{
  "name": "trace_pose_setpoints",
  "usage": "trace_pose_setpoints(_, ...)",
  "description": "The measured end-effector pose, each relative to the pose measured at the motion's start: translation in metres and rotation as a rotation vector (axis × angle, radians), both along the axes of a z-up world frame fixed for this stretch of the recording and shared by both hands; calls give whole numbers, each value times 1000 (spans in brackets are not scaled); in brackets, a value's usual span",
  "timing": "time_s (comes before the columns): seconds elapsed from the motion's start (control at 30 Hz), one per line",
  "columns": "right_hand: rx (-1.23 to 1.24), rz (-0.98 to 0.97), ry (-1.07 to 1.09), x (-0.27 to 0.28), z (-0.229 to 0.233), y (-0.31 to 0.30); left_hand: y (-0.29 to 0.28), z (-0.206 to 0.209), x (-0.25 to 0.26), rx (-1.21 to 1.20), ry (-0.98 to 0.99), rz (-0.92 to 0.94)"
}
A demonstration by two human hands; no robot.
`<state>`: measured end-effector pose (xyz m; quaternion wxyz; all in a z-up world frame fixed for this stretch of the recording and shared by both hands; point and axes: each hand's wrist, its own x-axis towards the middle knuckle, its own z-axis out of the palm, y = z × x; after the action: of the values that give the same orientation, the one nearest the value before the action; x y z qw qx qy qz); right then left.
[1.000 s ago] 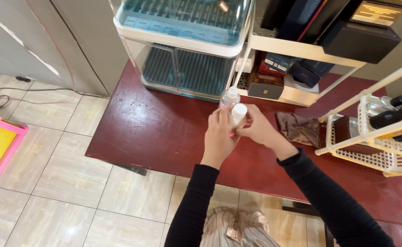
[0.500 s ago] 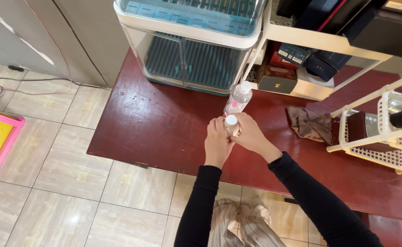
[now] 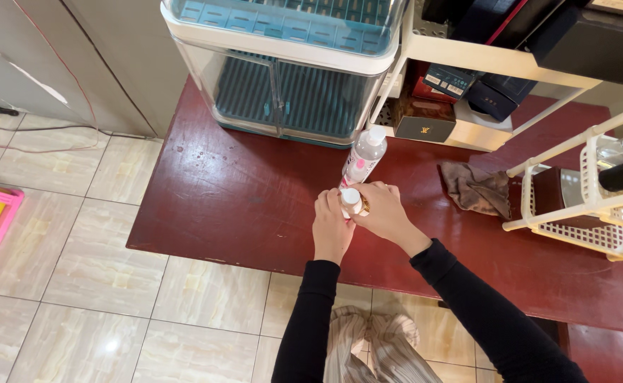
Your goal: The person clears a white plastic storage shelf by removing bottles and small containers, then disassembles the shelf by detaching the top tray and unscrewing the legs. The person places the removed parts and contents on the table.
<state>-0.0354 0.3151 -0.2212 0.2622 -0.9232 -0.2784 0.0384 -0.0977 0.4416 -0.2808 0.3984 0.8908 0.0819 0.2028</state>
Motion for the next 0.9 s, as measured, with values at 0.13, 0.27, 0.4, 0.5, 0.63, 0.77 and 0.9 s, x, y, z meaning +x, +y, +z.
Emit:
trace_pose_setpoints(0.13, 25, 10, -14, 2, -6, -4, -1, -3, 2, 21, -2, 3)
trace_pose_setpoints(0.27, 73, 2, -9, -1, -3, -9, -1, 10, 2, 69, -16, 7)
trace_pose_setpoints(0.4, 185, 19, 17, 2, 12, -23, -5, 39, -2, 73, -203, -16)
trace_pose_setpoints(0.5, 332, -17, 141, 7, 30, -45, -26, 70, 3, 75, -242, -76)
trace_pose_setpoints(0.63, 400, -115, 165, 4, 51, -91, -76, 108, 12, 60, -289, -197)
trace_pose_setpoints(0.77, 625, -209, 233, -3, 65, -149, -133, 131, 20, 18, -327, -342)
trace_pose_setpoints(0.9, 661, -307, 197, -14, 78, -215, -196, 143, 26, -32, -360, -456)
